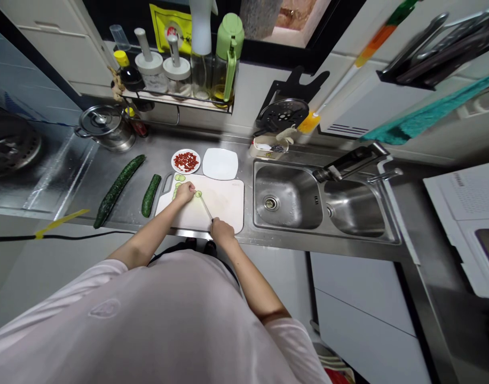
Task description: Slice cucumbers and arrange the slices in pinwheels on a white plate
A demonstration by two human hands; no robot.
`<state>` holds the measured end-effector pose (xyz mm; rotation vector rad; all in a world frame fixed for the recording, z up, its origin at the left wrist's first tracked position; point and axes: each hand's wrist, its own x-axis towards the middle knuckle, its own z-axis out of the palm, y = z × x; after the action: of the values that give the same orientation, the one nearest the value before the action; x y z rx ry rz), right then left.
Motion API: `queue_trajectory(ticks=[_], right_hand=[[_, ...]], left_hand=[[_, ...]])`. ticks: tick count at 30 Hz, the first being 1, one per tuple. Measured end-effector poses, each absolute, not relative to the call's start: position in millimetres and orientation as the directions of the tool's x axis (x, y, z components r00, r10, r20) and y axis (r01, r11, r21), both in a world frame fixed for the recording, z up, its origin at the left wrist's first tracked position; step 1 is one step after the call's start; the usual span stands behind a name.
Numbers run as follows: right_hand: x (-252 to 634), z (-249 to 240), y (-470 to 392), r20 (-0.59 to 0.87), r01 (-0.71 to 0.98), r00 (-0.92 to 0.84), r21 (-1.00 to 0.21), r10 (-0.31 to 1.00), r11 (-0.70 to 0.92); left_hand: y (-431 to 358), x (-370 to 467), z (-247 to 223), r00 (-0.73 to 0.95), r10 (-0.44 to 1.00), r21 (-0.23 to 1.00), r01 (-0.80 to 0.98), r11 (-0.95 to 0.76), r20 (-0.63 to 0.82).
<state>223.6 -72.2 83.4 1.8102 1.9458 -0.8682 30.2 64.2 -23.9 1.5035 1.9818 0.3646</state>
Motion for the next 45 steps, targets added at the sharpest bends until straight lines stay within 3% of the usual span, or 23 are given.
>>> queue_trajectory(ticks=[45], right_hand=[[222.6,86.3,-74.6,-0.633,0.98,-0.116,-0.198,0.766,-0.015]], left_hand=[[59.9,31.6,-17.3,-0.156,0.944,0.522,0.802,0.292,-0.289]])
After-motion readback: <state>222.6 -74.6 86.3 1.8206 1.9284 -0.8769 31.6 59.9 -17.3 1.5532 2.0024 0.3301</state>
